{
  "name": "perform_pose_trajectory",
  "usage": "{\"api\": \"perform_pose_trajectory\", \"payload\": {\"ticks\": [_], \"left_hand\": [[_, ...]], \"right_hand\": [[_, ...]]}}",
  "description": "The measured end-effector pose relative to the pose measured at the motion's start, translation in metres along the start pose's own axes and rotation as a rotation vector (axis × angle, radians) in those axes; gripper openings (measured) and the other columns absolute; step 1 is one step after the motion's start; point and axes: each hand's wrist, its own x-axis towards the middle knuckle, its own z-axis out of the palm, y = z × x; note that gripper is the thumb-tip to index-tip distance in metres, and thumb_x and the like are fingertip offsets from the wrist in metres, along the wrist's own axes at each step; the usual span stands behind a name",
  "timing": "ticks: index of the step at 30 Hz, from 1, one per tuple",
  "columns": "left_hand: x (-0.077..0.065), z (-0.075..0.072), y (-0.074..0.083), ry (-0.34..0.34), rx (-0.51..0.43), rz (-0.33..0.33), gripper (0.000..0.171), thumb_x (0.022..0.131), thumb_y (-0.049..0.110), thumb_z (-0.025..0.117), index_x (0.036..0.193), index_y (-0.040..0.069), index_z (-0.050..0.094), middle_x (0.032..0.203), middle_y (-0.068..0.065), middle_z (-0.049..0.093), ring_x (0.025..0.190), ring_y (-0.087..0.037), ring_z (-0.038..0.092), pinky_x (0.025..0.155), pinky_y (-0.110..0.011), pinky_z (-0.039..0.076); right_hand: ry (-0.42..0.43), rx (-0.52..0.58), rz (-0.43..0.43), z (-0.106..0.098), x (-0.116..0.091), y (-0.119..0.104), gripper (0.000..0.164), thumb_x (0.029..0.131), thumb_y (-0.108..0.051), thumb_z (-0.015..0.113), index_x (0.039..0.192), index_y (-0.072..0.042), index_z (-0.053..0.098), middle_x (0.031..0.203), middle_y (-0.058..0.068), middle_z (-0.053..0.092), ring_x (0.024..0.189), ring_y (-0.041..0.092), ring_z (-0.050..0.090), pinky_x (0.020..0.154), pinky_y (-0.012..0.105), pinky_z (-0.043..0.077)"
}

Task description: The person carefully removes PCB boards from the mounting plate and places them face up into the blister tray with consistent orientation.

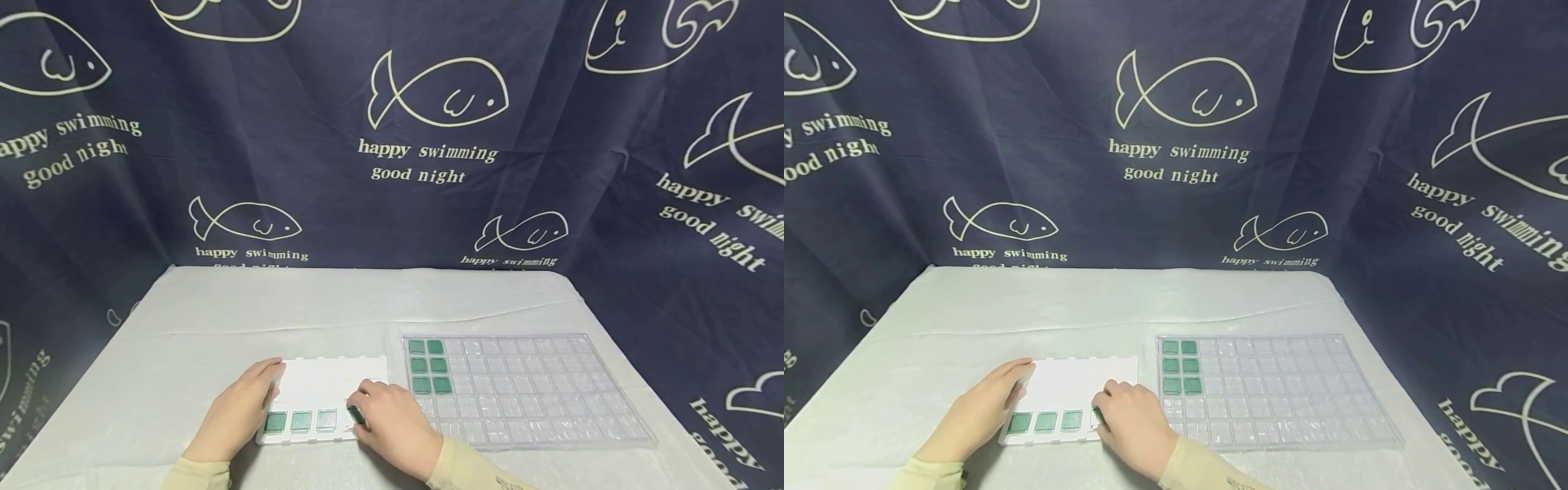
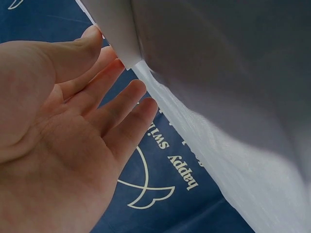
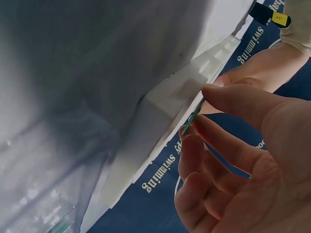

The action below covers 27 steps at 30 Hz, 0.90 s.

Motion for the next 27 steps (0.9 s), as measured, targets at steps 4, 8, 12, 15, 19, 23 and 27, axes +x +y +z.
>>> {"api": "perform_pose_trajectory", "payload": {"ticks": [4, 8, 12, 15, 19, 23, 27], "left_hand": [[0.000, -0.001, 0.000, 0.006, 0.004, -0.004, 0.040, 0.089, 0.003, 0.074, 0.127, -0.001, 0.066, 0.134, -0.013, 0.066, 0.123, -0.034, 0.066, 0.098, -0.052, 0.056], [-0.001, -0.002, 0.001, 0.014, 0.001, -0.004, 0.040, 0.089, 0.003, 0.074, 0.127, -0.001, 0.067, 0.134, -0.013, 0.067, 0.122, -0.033, 0.066, 0.098, -0.051, 0.056], [-0.001, -0.003, 0.002, 0.017, -0.008, 0.000, 0.039, 0.089, 0.002, 0.074, 0.127, -0.001, 0.067, 0.133, -0.013, 0.067, 0.122, -0.034, 0.066, 0.098, -0.052, 0.056], [-0.001, -0.003, 0.001, 0.021, -0.006, 0.001, 0.039, 0.089, 0.002, 0.074, 0.127, -0.001, 0.067, 0.133, -0.012, 0.067, 0.122, -0.033, 0.066, 0.098, -0.051, 0.056], [-0.001, -0.002, 0.001, 0.020, 0.000, -0.001, 0.039, 0.088, 0.002, 0.074, 0.127, -0.001, 0.067, 0.133, -0.012, 0.067, 0.122, -0.033, 0.066, 0.098, -0.051, 0.056], [-0.001, -0.001, 0.001, 0.011, -0.001, -0.005, 0.039, 0.089, 0.002, 0.074, 0.127, -0.001, 0.067, 0.134, -0.012, 0.067, 0.123, -0.033, 0.066, 0.099, -0.051, 0.056], [-0.001, -0.001, 0.001, 0.006, 0.001, -0.009, 0.040, 0.088, 0.003, 0.075, 0.127, 0.000, 0.067, 0.134, -0.011, 0.067, 0.123, -0.033, 0.066, 0.098, -0.051, 0.056]], "right_hand": [[0.013, -0.005, 0.005, -0.003, -0.001, 0.001, 0.026, 0.079, -0.026, 0.084, 0.103, -0.021, 0.075, 0.091, -0.010, 0.068, 0.076, 0.003, 0.063, 0.061, 0.016, 0.045], [0.013, -0.008, 0.018, -0.007, -0.002, 0.002, 0.026, 0.080, -0.028, 0.085, 0.103, -0.020, 0.075, 0.092, -0.010, 0.069, 0.077, 0.004, 0.064, 0.062, 0.017, 0.048], [0.014, -0.001, 0.036, -0.009, -0.003, 0.005, 0.026, 0.080, -0.029, 0.085, 0.102, -0.021, 0.074, 0.092, -0.010, 0.068, 0.074, 0.005, 0.063, 0.059, 0.017, 0.047], [0.021, 0.020, 0.051, -0.010, -0.005, 0.008, 0.026, 0.079, -0.028, 0.086, 0.102, -0.021, 0.074, 0.093, -0.009, 0.069, 0.073, 0.005, 0.063, 0.059, 0.018, 0.048], [0.035, 0.043, 0.068, -0.010, -0.008, 0.013, 0.028, 0.078, -0.027, 0.088, 0.101, -0.019, 0.075, 0.094, -0.009, 0.071, 0.075, 0.005, 0.064, 0.062, 0.019, 0.053], [0.064, 0.038, 0.083, -0.012, -0.013, 0.019, 0.030, 0.075, -0.026, 0.090, 0.100, -0.017, 0.077, 0.094, -0.008, 0.072, 0.075, 0.005, 0.066, 0.064, 0.020, 0.056], [0.090, 0.036, 0.107, -0.016, -0.017, 0.025, 0.031, 0.073, -0.026, 0.092, 0.098, -0.015, 0.077, 0.093, -0.006, 0.073, 0.076, 0.009, 0.069, 0.064, 0.023, 0.058]]}}
